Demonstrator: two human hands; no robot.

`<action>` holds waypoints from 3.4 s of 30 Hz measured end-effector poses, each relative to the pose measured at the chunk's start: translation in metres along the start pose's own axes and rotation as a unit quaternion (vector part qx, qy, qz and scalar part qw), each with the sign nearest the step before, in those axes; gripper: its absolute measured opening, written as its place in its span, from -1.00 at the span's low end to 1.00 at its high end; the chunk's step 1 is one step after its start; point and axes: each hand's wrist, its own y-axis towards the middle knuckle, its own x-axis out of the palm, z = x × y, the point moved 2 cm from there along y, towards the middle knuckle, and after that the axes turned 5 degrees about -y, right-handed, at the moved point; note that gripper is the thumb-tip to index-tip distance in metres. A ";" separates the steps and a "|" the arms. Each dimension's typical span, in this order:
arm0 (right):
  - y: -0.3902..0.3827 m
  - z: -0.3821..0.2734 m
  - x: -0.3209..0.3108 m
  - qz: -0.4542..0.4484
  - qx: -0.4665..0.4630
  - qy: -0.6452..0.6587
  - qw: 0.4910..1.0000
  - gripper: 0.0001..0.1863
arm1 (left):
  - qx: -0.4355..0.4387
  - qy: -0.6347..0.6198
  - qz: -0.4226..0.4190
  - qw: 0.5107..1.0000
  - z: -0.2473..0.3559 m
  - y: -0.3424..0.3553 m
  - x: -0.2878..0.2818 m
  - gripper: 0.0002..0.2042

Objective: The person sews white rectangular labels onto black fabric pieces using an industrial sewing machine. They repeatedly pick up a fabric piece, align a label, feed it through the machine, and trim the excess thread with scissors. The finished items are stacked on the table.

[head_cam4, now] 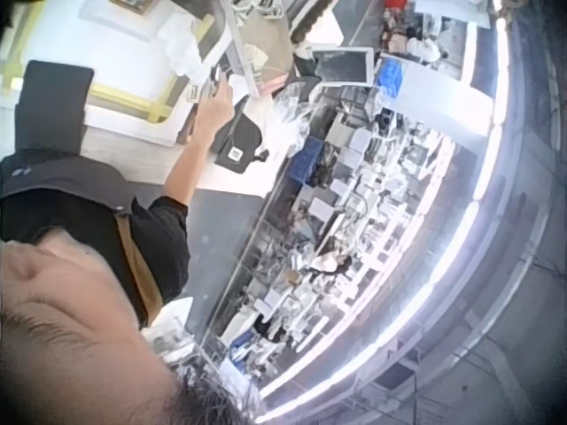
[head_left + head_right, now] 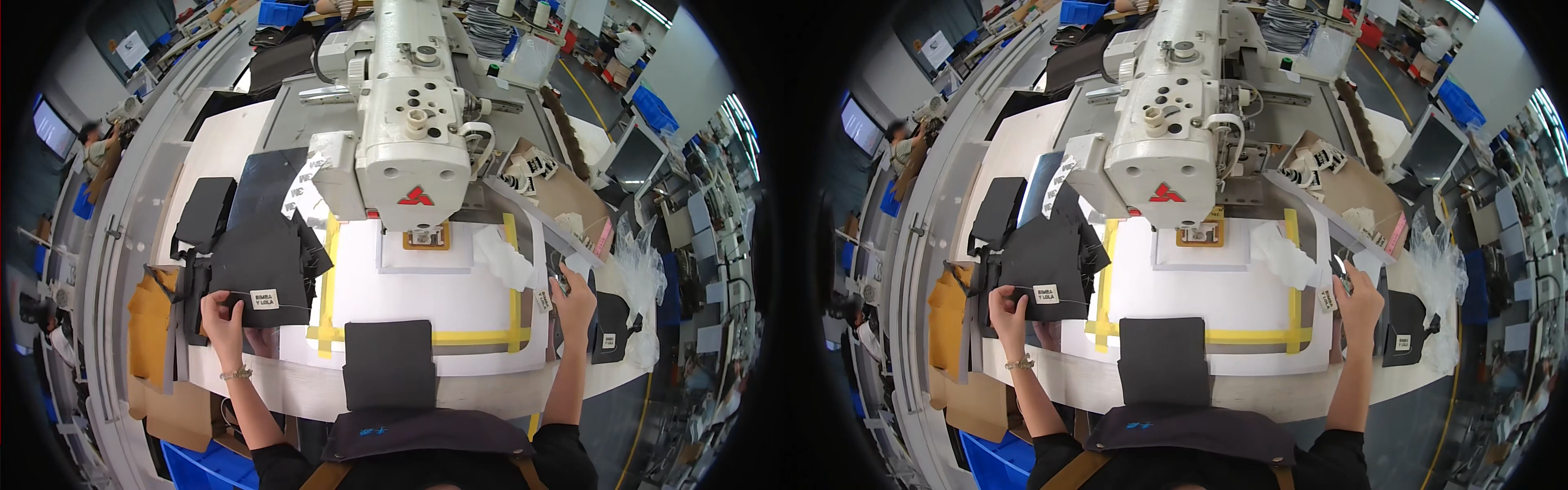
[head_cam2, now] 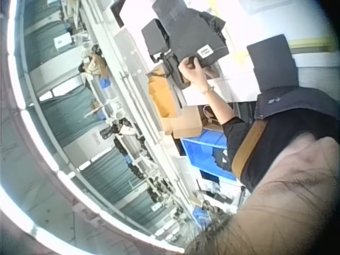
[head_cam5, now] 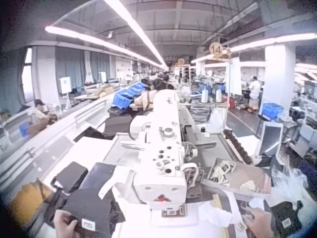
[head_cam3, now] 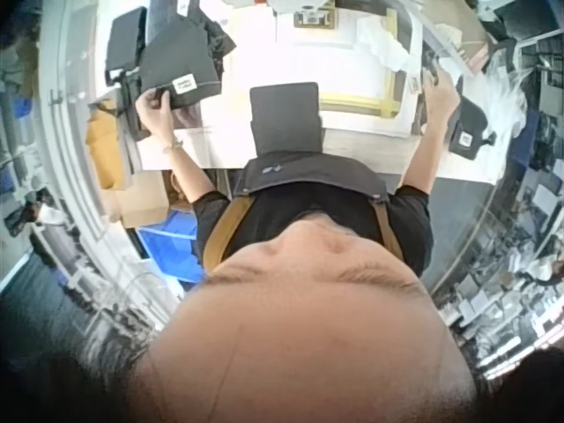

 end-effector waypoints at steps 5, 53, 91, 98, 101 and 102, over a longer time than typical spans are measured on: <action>-0.013 0.021 -0.003 -0.032 0.104 -0.035 0.993 -0.61 | -0.004 0.116 0.077 0.990 0.017 0.001 -0.001 -0.66; 0.017 -0.158 0.070 -0.295 -0.028 0.433 0.851 -0.92 | -0.033 -0.379 -0.438 0.815 0.150 -0.032 0.190 -0.89; 0.008 -0.149 0.056 -0.180 -0.231 0.291 0.911 -0.54 | 0.235 -0.267 -0.333 0.873 0.173 -0.028 0.176 -0.84; -0.007 -0.167 0.038 -0.265 -0.144 0.439 0.846 -0.55 | 0.184 -0.305 -0.276 0.893 0.187 -0.035 0.153 -0.90; -0.014 -0.167 0.038 -0.283 -0.074 0.464 0.836 -0.64 | 0.132 -0.317 -0.279 0.897 0.191 -0.036 0.144 -0.91; -0.016 -0.167 0.039 -0.292 -0.042 0.473 0.830 -0.68 | 0.115 -0.324 -0.282 0.896 0.191 -0.037 0.141 -0.91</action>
